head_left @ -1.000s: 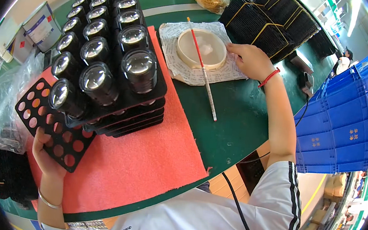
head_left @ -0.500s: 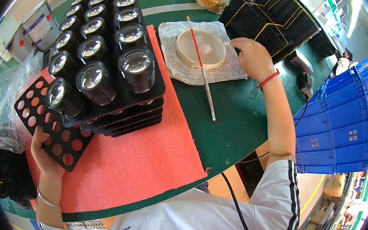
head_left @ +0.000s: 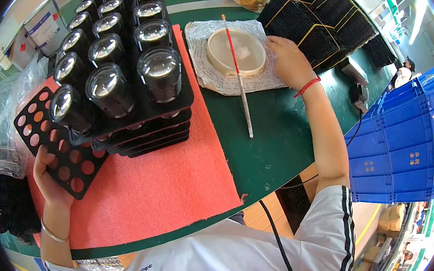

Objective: Peeling a label from a tray and applying glue to the threads of flashlight or LED housings with a brush.

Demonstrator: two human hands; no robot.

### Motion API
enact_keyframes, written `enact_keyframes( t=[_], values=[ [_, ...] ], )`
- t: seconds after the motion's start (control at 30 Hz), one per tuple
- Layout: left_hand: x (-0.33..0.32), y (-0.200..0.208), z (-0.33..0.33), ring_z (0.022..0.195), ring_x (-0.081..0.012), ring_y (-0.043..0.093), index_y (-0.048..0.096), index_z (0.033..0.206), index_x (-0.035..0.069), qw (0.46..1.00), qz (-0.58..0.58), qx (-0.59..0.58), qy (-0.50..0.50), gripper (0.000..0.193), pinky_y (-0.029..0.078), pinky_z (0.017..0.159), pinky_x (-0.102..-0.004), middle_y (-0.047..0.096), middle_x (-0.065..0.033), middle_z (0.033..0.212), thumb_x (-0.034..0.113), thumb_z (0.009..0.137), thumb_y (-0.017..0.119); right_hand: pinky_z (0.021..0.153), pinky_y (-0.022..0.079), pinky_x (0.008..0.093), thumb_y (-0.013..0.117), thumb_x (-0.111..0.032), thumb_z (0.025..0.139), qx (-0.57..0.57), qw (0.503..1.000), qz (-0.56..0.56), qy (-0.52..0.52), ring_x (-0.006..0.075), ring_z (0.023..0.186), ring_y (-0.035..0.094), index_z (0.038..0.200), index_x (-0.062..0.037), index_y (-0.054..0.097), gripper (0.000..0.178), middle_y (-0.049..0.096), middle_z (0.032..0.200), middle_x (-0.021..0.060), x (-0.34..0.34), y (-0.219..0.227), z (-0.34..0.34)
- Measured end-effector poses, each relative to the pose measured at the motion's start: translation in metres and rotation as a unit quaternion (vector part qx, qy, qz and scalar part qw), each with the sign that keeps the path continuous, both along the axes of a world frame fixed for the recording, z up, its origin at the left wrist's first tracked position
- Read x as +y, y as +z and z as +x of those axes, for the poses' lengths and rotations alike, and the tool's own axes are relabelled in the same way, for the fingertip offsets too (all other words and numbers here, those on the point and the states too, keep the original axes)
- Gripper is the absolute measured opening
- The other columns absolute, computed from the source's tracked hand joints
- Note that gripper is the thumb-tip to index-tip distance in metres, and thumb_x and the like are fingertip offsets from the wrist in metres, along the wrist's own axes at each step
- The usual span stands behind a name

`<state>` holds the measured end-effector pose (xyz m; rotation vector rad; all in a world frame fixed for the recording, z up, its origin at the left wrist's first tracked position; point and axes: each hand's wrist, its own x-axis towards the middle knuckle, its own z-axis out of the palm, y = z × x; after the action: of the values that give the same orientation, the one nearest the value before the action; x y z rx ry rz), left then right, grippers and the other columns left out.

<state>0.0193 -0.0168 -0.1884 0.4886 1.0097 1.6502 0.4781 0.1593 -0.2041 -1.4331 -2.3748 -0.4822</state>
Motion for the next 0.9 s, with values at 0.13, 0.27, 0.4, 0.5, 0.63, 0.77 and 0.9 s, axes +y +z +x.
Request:
enact_keyframes(
  t=[0.13,0.27,0.4,0.5,0.63,0.77,0.9],
  values=[
    [-0.004,-0.010,-0.021,0.102,-0.0197,0.050,0.036,0.130,0.012,0.998,-0.007,-0.018,-0.054,0.051,0.043,0.083,-0.0343,0.050,-0.0044,0.117,0.013,0.080,0.040,0.090,0.040,0.0349,0.044,0.000,0.073,0.056,0.996,-0.056,-0.035,0.0285,0.108,0.048,0.103,-0.0020,0.057,0.032,0.055,0.111,0.0108,-0.008,0.020,-0.004],
    [-0.003,-0.020,-0.036,0.110,-0.0189,0.047,0.035,0.131,0.012,0.995,0.013,0.009,-0.100,0.048,0.040,0.088,-0.0367,0.047,-0.0023,0.124,0.017,0.083,0.040,0.088,0.041,0.0351,0.045,0.000,0.072,-0.004,0.991,-0.132,-0.025,0.0292,0.104,0.050,0.103,-0.0017,0.057,0.033,0.055,0.110,0.0106,-0.006,0.014,0.000],
    [-0.003,-0.021,-0.038,0.109,-0.0187,0.048,0.036,0.130,0.013,0.993,0.007,0.011,-0.114,0.046,0.040,0.088,-0.0371,0.048,-0.0025,0.123,0.020,0.085,0.039,0.086,0.042,0.0358,0.045,0.000,0.073,-0.007,0.998,-0.061,-0.005,0.0298,0.100,0.051,0.102,-0.0016,0.057,0.032,0.055,0.108,0.0111,-0.001,0.001,0.002],
    [-0.005,-0.017,-0.033,0.109,-0.0187,0.048,0.037,0.129,0.013,0.994,0.010,0.009,-0.109,0.045,0.040,0.088,-0.0367,0.048,-0.0029,0.122,0.021,0.085,0.039,0.086,0.042,0.0360,0.045,0.000,0.073,0.026,0.998,-0.047,-0.018,0.0300,0.098,0.052,0.102,-0.0013,0.057,0.031,0.054,0.109,0.0117,-0.001,0.003,-0.005],
    [-0.003,-0.013,-0.021,0.109,-0.0189,0.048,0.039,0.128,0.011,0.994,0.033,0.004,-0.102,0.044,0.040,0.088,-0.0363,0.049,-0.0032,0.122,0.022,0.085,0.039,0.086,0.042,0.0363,0.045,0.000,0.072,0.070,0.997,-0.030,-0.024,0.0298,0.099,0.052,0.101,-0.0008,0.057,0.032,0.054,0.109,0.0121,-0.003,0.012,-0.008],
    [-0.001,-0.004,-0.011,0.104,-0.0215,0.051,0.032,0.133,0.008,0.998,0.008,-0.011,-0.062,0.053,0.045,0.085,-0.0330,0.045,-0.0048,0.125,0.012,0.081,0.043,0.085,0.043,0.0366,0.044,0.001,0.071,0.020,0.996,-0.079,-0.030,0.0299,0.098,0.053,0.099,-0.0006,0.058,0.031,0.054,0.109,0.0121,0.000,0.007,-0.002],
    [-0.003,-0.003,-0.013,0.105,-0.0215,0.051,0.031,0.133,0.008,0.998,-0.005,-0.015,-0.055,0.054,0.043,0.088,-0.0334,0.045,-0.0053,0.126,0.012,0.080,0.043,0.084,0.043,0.0370,0.044,-0.001,0.072,0.076,0.996,-0.029,-0.032,0.0298,0.095,0.055,0.096,-0.0019,0.060,0.029,0.056,0.106,0.0122,-0.001,0.011,-0.008]
  ],
)
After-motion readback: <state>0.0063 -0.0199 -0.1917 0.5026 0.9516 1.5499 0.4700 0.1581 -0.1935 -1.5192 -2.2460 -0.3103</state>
